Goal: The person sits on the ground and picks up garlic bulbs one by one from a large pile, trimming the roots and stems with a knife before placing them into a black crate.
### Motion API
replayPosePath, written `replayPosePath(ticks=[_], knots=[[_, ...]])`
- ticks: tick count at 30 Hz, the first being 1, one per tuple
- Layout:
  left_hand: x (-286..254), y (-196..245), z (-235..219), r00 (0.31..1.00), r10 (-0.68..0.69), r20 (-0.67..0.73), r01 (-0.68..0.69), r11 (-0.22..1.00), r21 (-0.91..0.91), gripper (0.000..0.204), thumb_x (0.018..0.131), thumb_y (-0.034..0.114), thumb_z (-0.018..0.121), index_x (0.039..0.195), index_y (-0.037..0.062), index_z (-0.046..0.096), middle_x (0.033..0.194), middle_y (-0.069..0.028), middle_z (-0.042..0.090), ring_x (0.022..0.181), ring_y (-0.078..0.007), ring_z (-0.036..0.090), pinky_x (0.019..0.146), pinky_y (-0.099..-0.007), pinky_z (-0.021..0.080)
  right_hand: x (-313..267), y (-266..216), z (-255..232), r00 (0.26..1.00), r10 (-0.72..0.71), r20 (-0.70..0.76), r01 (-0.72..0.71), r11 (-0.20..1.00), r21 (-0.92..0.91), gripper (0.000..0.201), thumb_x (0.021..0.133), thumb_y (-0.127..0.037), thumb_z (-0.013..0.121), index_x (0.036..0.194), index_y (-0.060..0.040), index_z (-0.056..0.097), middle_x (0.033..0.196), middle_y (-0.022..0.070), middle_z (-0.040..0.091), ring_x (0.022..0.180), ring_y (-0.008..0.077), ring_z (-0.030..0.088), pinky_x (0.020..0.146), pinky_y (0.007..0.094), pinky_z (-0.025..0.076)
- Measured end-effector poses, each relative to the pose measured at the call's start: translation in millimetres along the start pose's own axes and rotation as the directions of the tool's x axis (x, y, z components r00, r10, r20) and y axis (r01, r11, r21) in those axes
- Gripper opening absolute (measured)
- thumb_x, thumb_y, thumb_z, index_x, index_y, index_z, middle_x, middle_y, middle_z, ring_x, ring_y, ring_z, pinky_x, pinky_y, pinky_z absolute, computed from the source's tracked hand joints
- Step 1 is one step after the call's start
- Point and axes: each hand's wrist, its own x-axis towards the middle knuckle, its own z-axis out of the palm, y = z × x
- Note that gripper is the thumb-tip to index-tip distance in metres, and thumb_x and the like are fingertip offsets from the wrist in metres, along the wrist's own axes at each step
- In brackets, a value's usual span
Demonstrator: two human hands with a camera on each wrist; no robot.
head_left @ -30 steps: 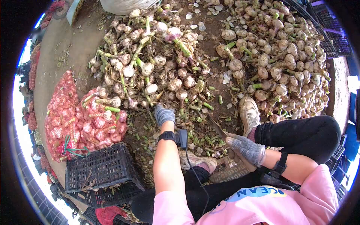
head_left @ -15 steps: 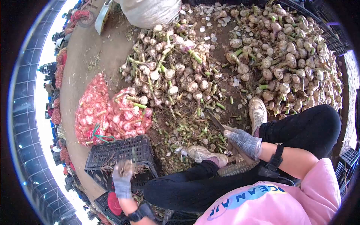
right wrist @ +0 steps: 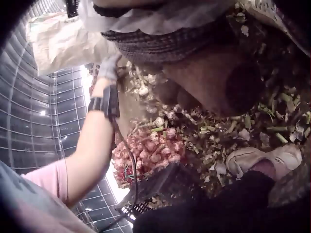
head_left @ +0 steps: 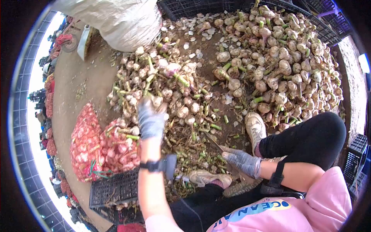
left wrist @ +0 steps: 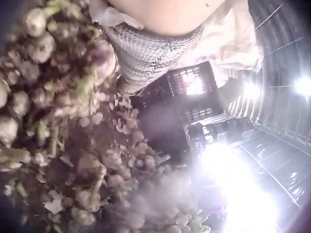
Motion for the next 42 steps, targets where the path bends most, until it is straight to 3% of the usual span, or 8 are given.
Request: replayPosePath(ticks=[11,19,24,25,31,33,37,42], knots=[[133,81,138,0.700,-0.197,0.686,-0.477,0.586,0.655,0.076,0.080,0.052,0.056,0.140,0.0162,0.027,0.146,-0.0081,0.024,0.136,-0.0217,0.019,0.109,-0.0555,0.011,8,-22,-21,0.994,0.111,-0.021,-0.110,0.993,0.051,0.058,0.093,-0.039,0.046,0.142,-0.0151,0.026,0.074,0.0019,0.053,0.062,0.0102,0.050,0.055,0.0240,0.043],[8,-66,113,0.786,-0.347,0.511,0.218,0.930,0.297,0.054,0.084,0.027,0.060,0.133,0.0254,0.039,0.148,-0.0021,0.013,0.123,-0.0350,0.037,0.090,-0.0453,0.046,-8,-28,-18,1.000,0.006,-0.017,-0.005,0.998,0.070,0.057,0.093,-0.037,0.047,0.140,-0.0103,0.029,0.095,0.0056,0.056,0.084,0.0115,0.050,0.075,0.0259,0.044],[-54,-127,123,0.732,-0.517,0.444,0.679,0.500,-0.537,0.031,0.090,0.024,0.047,0.118,0.0119,0.051,0.109,-0.0080,0.054,0.092,-0.0238,0.052,0.077,-0.0412,0.047,-25,-23,-10,0.999,-0.043,0.015,0.042,0.997,0.069,0.057,0.093,-0.035,0.047,0.140,-0.0069,0.029,0.129,0.0133,0.047,0.118,0.0189,0.042,0.099,0.0290,0.032],[-50,-116,114,0.607,-0.451,0.654,0.628,-0.231,-0.743,0.026,0.090,0.025,0.047,0.110,0.0104,0.055,0.099,-0.0061,0.058,0.086,-0.0227,0.053,0.075,-0.0404,0.047,-29,-24,-7,1.000,-0.011,0.020,0.009,0.995,0.098,0.057,0.093,-0.036,0.047,0.140,-0.0067,0.029,0.133,0.0142,0.044,0.122,0.0197,0.039,0.101,0.0293,0.029],[-90,-41,11,0.632,-0.165,0.757,0.550,-0.594,-0.588,0.032,0.086,0.039,0.051,0.102,0.0125,0.058,0.102,-0.0091,0.062,0.092,-0.0247,0.059,0.065,-0.0427,0.052,-44,-37,13,0.996,-0.026,0.090,0.027,1.000,-0.008,0.054,0.093,-0.033,0.048,0.139,-0.0107,0.031,0.124,0.0139,0.052,0.113,0.0199,0.047,0.097,0.0314,0.036],[-115,-19,-8,0.674,-0.392,0.626,0.413,-0.502,-0.760,0.034,0.087,0.038,0.051,0.104,0.0080,0.055,0.108,-0.0122,0.059,0.095,-0.0277,0.059,0.071,-0.0445,0.054,-43,-29,13,0.944,-0.310,0.113,0.321,0.941,-0.106,0.055,0.093,-0.032,0.048,0.138,-0.0066,0.031,0.132,0.0138,0.046,0.122,0.0203,0.041,0.103,0.0300,0.030],[-156,19,-56,0.947,-0.051,0.318,0.299,0.506,-0.809,0.068,0.068,-0.003,0.072,0.125,0.0030,0.037,0.112,-0.0130,0.054,0.098,-0.0217,0.058,0.082,-0.0334,0.053,-74,-47,14,0.920,-0.353,0.168,0.385,0.893,-0.232,0.056,0.093,-0.033,0.047,0.138,-0.0041,0.030,0.135,0.0144,0.043,0.125,0.0204,0.038,0.105,0.0299,0.027],[-190,60,-86,0.991,0.025,0.134,0.093,0.599,-0.795,0.060,0.076,0.013,0.068,0.127,0.0039,0.038,0.118,-0.0150,0.052,0.102,-0.0248,0.057,0.086,-0.0363,0.051,-75,-42,2,0.622,-0.632,0.463,0.737,0.272,-0.619,0.064,0.090,-0.045,0.045,0.141,-0.0108,0.026,0.086,0.0171,0.062,0.069,0.0284,0.062,0.067,0.0342,0.049]])
